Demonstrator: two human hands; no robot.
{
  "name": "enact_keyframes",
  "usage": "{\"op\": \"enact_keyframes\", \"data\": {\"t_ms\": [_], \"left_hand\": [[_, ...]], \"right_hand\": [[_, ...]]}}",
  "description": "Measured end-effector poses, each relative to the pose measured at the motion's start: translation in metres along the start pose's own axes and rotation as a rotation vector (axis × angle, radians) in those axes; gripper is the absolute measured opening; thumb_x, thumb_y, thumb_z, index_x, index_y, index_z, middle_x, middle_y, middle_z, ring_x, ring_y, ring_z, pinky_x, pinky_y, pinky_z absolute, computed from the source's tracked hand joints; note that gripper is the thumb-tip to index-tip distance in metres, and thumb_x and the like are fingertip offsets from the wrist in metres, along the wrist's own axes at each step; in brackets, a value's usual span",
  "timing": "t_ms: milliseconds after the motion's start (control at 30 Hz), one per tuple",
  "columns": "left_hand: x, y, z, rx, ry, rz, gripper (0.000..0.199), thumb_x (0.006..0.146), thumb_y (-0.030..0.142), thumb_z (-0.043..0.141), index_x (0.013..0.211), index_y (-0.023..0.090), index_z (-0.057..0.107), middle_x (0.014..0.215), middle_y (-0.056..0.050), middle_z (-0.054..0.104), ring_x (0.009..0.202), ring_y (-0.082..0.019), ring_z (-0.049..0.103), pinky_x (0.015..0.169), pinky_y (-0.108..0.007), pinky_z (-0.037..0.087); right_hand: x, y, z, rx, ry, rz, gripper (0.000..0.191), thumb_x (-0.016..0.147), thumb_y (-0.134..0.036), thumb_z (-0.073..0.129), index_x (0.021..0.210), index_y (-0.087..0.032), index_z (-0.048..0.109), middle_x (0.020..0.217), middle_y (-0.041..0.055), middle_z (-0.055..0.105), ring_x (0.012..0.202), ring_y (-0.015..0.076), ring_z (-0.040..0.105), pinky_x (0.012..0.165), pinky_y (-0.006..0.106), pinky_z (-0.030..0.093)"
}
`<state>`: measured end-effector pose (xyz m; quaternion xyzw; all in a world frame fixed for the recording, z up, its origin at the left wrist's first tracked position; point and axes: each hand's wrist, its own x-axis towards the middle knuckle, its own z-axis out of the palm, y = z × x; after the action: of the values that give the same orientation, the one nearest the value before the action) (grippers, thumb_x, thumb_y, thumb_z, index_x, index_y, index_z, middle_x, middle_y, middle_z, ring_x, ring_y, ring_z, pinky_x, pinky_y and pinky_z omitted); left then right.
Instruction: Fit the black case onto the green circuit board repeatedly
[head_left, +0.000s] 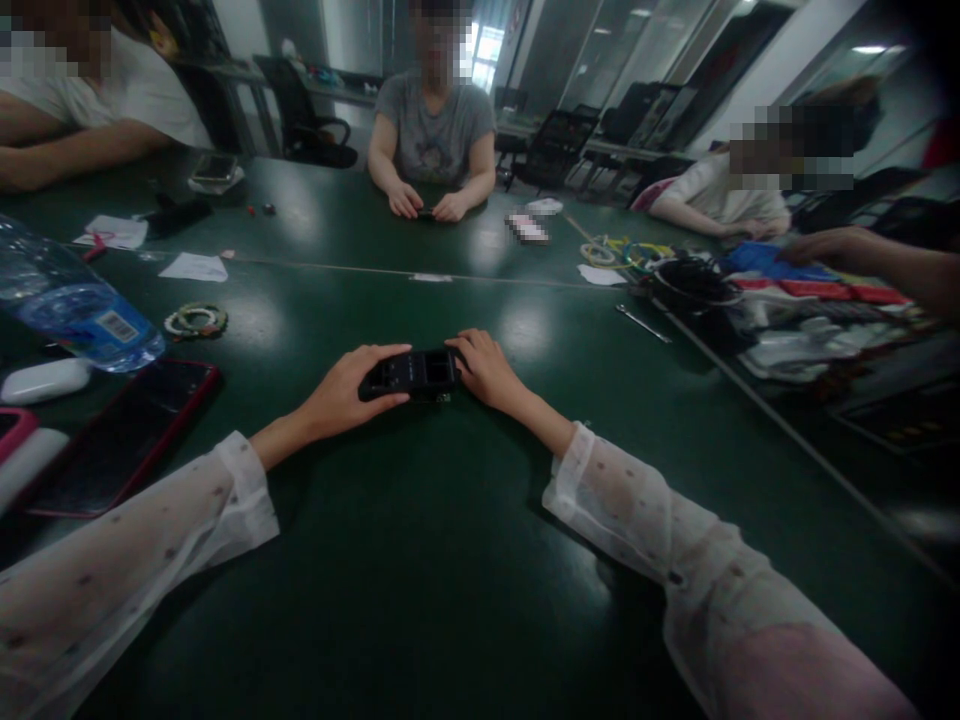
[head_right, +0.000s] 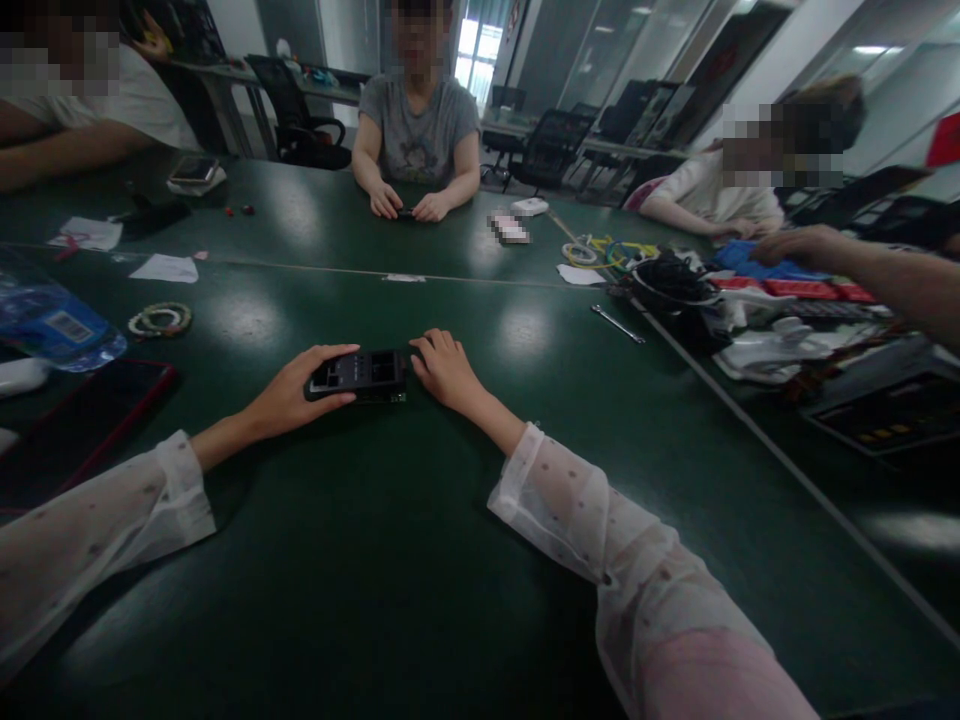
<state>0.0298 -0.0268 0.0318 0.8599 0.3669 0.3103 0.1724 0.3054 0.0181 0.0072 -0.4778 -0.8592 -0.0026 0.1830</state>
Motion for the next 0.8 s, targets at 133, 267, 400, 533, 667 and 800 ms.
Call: {"op": "enact_keyframes", "data": {"t_ms": [133,267,400,533,667,800], "left_hand": [[-0.0011,0.0009,-0.0002,0.005,0.025,-0.002,0.062,0.087,0.048,0.063,0.141,0.028,0.04,0.128,-0.01,0.058,0.112,-0.027,0.056,0.095,-0.045,0.045],[-0.0019,0.0016,0.0,0.011,0.071,0.001,0.063,0.088,0.048,0.062,0.143,0.028,0.039,0.129,-0.01,0.057,0.112,-0.027,0.056,0.095,-0.044,0.045],[-0.0009,0.001,0.0003,-0.015,0.06,-0.006,0.063,0.089,0.048,0.059,0.144,0.028,0.036,0.132,-0.01,0.055,0.115,-0.027,0.054,0.098,-0.045,0.044],[0.0015,-0.002,0.0015,-0.034,-0.068,-0.038,0.061,0.09,0.05,0.056,0.145,0.031,0.036,0.134,-0.009,0.054,0.116,-0.027,0.053,0.097,-0.046,0.044],[0.0031,-0.0064,0.0041,0.003,-0.184,-0.048,0.063,0.09,0.054,0.055,0.145,0.03,0.037,0.129,-0.009,0.056,0.112,-0.027,0.054,0.097,-0.045,0.044],[0.0033,-0.0081,0.0056,0.052,-0.194,-0.049,0.066,0.09,0.055,0.053,0.148,0.031,0.034,0.129,-0.01,0.056,0.11,-0.027,0.053,0.094,-0.045,0.043]], "right_hand": [[0.0001,0.0,0.0003,0.001,0.002,0.0,0.035,0.096,-0.028,0.04,0.127,-0.017,0.054,0.124,0.0168,0.054,0.112,0.0308,0.048,0.088,0.045,0.043],[-0.0003,0.0015,0.0002,0.003,-0.003,-0.012,0.036,0.096,-0.027,0.039,0.128,-0.017,0.052,0.123,0.0164,0.053,0.112,0.0307,0.048,0.088,0.045,0.043],[-0.0012,0.0027,-0.0006,0.006,-0.005,-0.029,0.037,0.097,-0.03,0.037,0.129,-0.017,0.052,0.123,0.0163,0.053,0.112,0.0304,0.047,0.087,0.044,0.043],[-0.0007,0.0031,0.0006,0.003,0.0,-0.017,0.038,0.098,-0.033,0.036,0.128,-0.016,0.053,0.124,0.0165,0.053,0.113,0.03,0.047,0.089,0.044,0.043],[0.0008,0.0032,0.0025,-0.003,0.003,0.002,0.038,0.099,-0.034,0.036,0.127,-0.016,0.055,0.123,0.016,0.054,0.114,0.0302,0.048,0.09,0.044,0.043],[0.0008,0.0026,0.0015,-0.005,-0.001,0.003,0.039,0.099,-0.034,0.035,0.128,-0.017,0.054,0.124,0.0161,0.053,0.114,0.0306,0.048,0.09,0.045,0.043]]}}
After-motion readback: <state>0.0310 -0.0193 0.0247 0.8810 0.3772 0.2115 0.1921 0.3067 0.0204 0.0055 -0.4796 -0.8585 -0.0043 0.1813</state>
